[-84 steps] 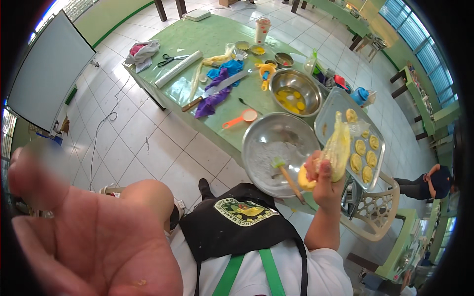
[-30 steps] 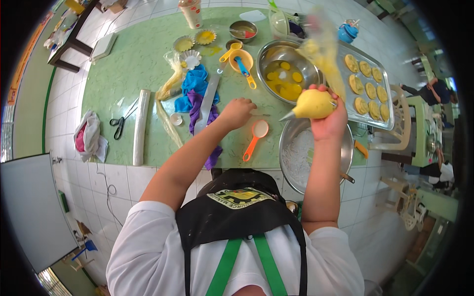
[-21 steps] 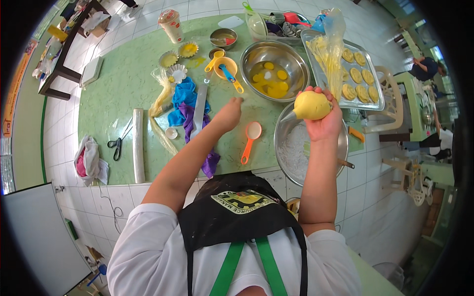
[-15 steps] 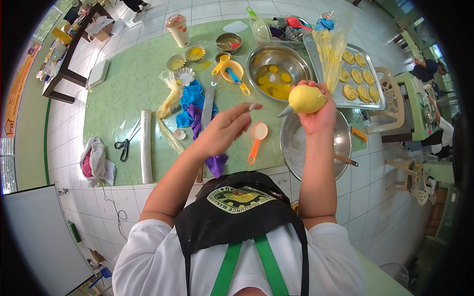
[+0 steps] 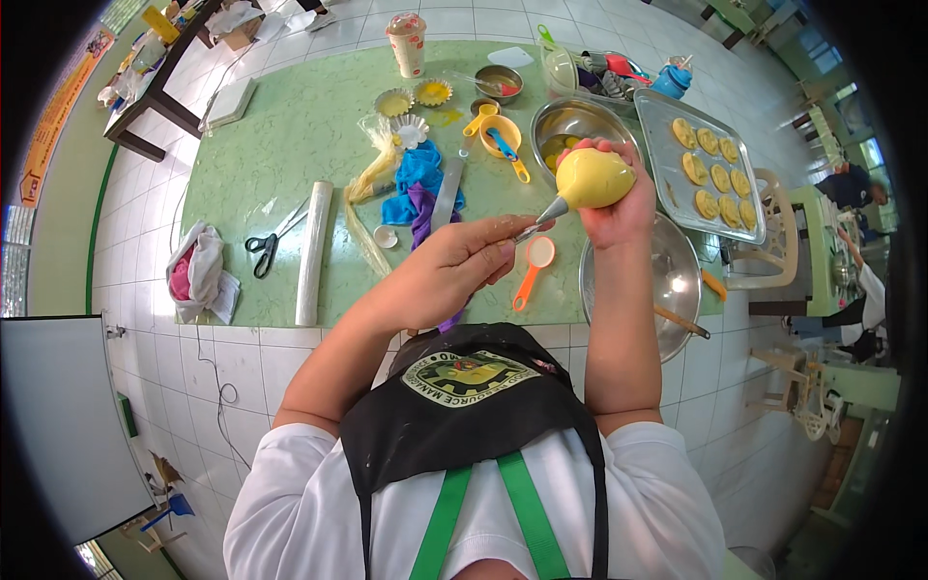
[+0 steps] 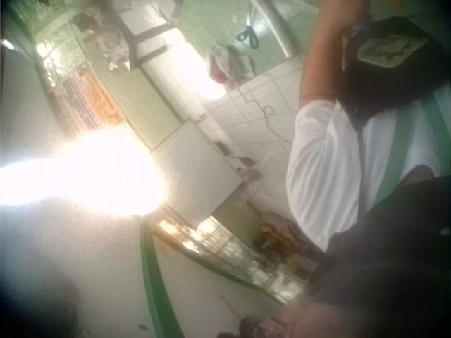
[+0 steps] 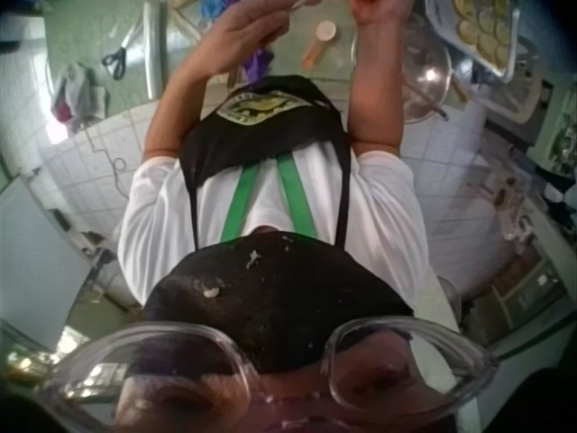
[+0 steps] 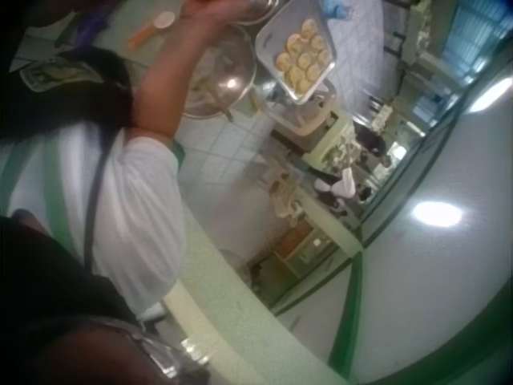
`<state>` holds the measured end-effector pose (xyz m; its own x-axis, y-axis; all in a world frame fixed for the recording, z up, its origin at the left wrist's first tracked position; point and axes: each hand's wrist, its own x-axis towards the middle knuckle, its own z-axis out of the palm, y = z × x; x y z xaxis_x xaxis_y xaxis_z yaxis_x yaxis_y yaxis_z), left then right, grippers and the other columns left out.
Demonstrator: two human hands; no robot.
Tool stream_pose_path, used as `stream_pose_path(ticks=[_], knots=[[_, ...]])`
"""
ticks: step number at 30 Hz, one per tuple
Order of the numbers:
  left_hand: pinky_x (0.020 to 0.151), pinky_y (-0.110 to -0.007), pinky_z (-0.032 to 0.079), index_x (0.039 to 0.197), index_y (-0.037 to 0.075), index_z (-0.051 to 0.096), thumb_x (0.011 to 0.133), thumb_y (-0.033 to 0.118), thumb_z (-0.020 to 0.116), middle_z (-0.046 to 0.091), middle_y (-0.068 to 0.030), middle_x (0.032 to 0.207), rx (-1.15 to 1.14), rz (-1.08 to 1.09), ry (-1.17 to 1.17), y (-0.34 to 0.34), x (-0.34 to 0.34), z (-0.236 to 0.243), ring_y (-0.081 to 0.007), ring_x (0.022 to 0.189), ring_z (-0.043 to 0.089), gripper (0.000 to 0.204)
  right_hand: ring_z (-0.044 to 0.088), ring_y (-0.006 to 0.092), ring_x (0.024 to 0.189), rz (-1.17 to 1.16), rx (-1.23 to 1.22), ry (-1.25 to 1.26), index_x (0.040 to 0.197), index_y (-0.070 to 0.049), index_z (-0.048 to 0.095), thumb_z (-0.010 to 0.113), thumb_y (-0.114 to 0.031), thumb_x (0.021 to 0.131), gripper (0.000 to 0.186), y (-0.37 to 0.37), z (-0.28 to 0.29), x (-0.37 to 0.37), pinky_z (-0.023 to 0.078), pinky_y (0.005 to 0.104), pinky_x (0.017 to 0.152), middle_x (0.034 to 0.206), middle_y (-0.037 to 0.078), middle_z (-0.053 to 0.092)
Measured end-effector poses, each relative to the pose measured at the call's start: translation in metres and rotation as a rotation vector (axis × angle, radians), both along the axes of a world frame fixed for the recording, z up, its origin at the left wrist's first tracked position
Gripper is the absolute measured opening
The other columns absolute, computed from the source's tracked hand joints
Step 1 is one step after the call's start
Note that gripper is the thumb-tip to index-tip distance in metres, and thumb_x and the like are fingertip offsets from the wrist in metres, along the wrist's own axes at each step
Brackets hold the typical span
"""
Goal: The person pipes filling into pastries on a baking tray using a piping bag. The person then cuts a new piping bag with scissors and transfers filling into it using a knife.
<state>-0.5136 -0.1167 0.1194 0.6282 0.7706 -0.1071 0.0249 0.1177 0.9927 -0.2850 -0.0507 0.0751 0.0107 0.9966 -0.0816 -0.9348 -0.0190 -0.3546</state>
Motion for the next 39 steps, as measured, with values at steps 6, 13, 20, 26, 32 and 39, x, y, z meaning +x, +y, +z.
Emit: stream_pose_path(ticks=[6,13,20,26,32,39], knots=[[0.066,-0.021,0.039,0.137,0.0,0.045,0.1,0.012,0.041,0.046,0.0016,0.08,-0.053,-0.038,-0.009,-0.003,-0.01,0.005,-0.0072,0.072,0.041,0.039,0.06,0.0283,0.091,0.008,0.036,-0.001,0.087,-0.001,0.059,0.041,-0.022,0.099,0.03,-0.005,0.006,-0.004,0.042,0.0519,0.096,0.087,0.011,0.063],[0.054,-0.019,0.031,0.137,0.004,0.048,0.098,0.008,0.042,0.039,0.0042,0.069,-0.068,0.023,-0.064,-0.01,-0.01,0.012,-0.0048,0.06,0.036,0.04,0.06,0.0281,0.092,0.0,0.047,-0.039,0.086,-0.001,0.059,0.042,-0.023,0.098,0.031,-0.011,0.011,-0.003,0.043,0.052,0.094,0.087,0.012,0.063],[0.063,-0.02,0.037,0.138,0.005,0.046,0.1,0.01,0.041,0.043,0.0027,0.076,-0.04,-0.023,-0.02,-0.013,-0.013,0.01,-0.0059,0.069,0.038,0.039,0.06,0.0281,0.091,-0.04,0.059,-0.071,0.086,-0.001,0.059,0.039,-0.025,0.1,0.034,-0.017,0.015,-0.004,0.044,0.0526,0.093,0.087,0.011,0.063],[0.057,-0.019,0.032,0.138,0.004,0.047,0.1,0.011,0.042,0.041,0.004,0.075,-0.015,0.015,-0.051,-0.017,-0.01,0.001,-0.0052,0.065,0.037,0.039,0.059,0.0288,0.091,-0.082,0.063,-0.153,0.086,-0.001,0.059,0.035,-0.026,0.101,0.037,-0.02,0.02,-0.005,0.045,0.0534,0.091,0.087,0.012,0.063],[0.057,-0.019,0.032,0.138,0.004,0.046,0.1,0.011,0.041,0.04,0.004,0.074,-0.012,0.023,-0.031,-0.017,-0.01,0.005,-0.0054,0.064,0.037,0.039,0.059,0.0293,0.09,-0.088,0.096,-0.15,0.087,-0.001,0.059,0.035,-0.027,0.101,0.038,-0.023,0.022,-0.004,0.045,0.0535,0.092,0.087,0.012,0.062],[0.058,-0.021,0.039,0.133,0.004,0.052,0.099,0.009,0.041,0.044,0.0026,0.07,0.256,0.12,0.198,-0.018,-0.006,0.008,-0.006,0.065,0.044,0.036,0.06,0.0293,0.088,-0.15,0.197,-0.332,0.077,-0.013,0.04,0.035,-0.036,0.102,0.034,-0.031,0.042,-0.008,0.048,0.053,0.088,0.08,0.01,0.058]])
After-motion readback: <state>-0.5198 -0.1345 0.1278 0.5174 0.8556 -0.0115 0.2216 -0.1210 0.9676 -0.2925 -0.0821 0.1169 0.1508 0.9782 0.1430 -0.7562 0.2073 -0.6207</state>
